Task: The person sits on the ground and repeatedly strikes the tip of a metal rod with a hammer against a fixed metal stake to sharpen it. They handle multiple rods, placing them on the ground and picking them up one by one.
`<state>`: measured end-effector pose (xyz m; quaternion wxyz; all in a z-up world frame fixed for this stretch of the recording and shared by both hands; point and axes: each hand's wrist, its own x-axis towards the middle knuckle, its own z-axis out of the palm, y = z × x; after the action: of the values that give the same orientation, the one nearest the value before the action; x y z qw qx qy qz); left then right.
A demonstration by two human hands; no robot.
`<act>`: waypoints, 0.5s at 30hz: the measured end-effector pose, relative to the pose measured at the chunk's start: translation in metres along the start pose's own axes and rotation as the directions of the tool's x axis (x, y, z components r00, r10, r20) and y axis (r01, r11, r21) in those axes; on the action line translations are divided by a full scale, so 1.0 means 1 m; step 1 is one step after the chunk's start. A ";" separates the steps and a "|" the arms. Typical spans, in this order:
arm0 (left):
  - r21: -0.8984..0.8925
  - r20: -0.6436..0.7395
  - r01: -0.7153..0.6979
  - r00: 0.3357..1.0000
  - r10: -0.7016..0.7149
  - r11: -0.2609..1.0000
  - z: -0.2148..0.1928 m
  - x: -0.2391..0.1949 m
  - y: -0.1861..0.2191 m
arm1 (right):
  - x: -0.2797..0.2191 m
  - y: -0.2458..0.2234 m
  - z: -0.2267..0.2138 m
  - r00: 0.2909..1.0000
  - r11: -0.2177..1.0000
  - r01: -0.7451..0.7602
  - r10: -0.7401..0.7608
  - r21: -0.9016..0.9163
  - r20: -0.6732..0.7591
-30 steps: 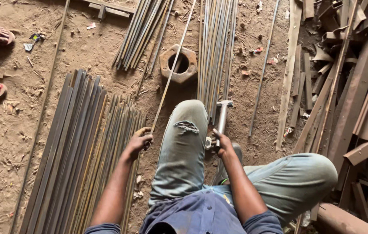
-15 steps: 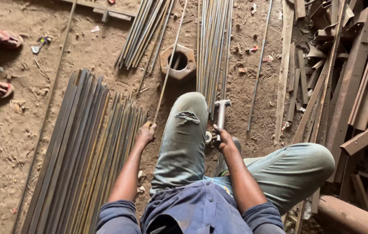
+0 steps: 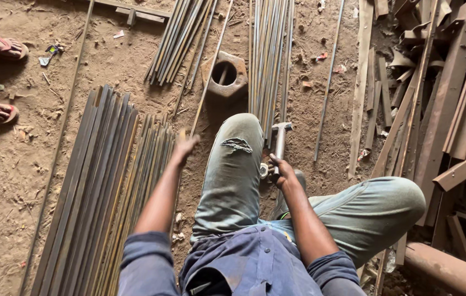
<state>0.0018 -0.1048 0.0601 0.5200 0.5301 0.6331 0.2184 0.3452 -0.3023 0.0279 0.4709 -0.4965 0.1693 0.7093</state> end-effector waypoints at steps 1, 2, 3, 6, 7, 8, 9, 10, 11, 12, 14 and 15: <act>0.043 -0.053 -0.124 0.991 0.126 0.991 0.005 0.011 0.000 | 0.001 0.001 0.000 1.000 1.000 0.003 -0.003 0.011 0.010; 0.092 -0.100 -0.246 0.962 0.255 0.965 0.007 0.019 0.001 | 0.002 0.000 0.001 1.000 1.000 0.003 -0.003 0.007 0.010; 0.293 -0.123 -0.159 0.972 0.202 0.943 0.006 0.021 0.001 | 0.003 -0.001 0.002 1.000 1.000 0.003 -0.003 0.003 0.010; 0.616 -0.128 -0.074 0.973 0.192 0.784 -0.004 0.014 0.002 | 0.006 0.002 0.002 1.000 1.000 0.003 -0.003 -0.001 0.002; 0.680 -0.104 -0.085 0.972 0.210 0.729 -0.011 0.009 0.003 | 0.008 0.004 0.003 1.000 1.000 0.008 -0.008 0.001 0.000; 0.721 -0.083 -0.094 0.972 0.220 0.687 -0.014 0.001 0.001 | 0.007 0.004 0.000 1.000 1.000 0.005 -0.005 -0.010 -0.002; 0.757 -0.061 -0.105 0.972 0.229 0.645 -0.017 -0.007 0.000 | 0.004 0.005 -0.003 1.000 1.000 0.001 -0.001 -0.020 -0.004; 0.785 -0.048 -0.114 0.969 0.244 0.609 -0.027 -0.013 0.001 | 0.007 0.005 0.000 1.000 1.000 -0.004 0.004 -0.031 0.009; 0.808 -0.038 -0.121 0.966 0.255 0.577 -0.037 -0.017 0.004 | 0.009 0.000 0.001 1.000 0.999 0.005 -0.005 -0.037 0.016; 0.825 -0.028 -0.124 0.965 0.259 0.551 -0.046 -0.026 0.003 | 0.009 0.001 0.000 1.000 0.999 0.005 -0.004 -0.040 0.019; 0.833 -0.031 -0.125 0.962 0.270 0.539 -0.056 -0.037 0.008 | 0.007 0.003 -0.006 0.999 1.000 -0.011 0.012 -0.027 0.035; 0.823 -0.040 -0.120 0.962 0.268 0.555 -0.057 -0.042 0.011 | 0.005 0.004 -0.009 0.999 1.000 -0.026 0.026 -0.009 0.047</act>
<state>-0.0484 -0.1230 0.1073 0.1382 0.7563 0.6394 0.0017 0.3464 -0.3085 0.0185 0.4634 -0.4794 0.1614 0.7276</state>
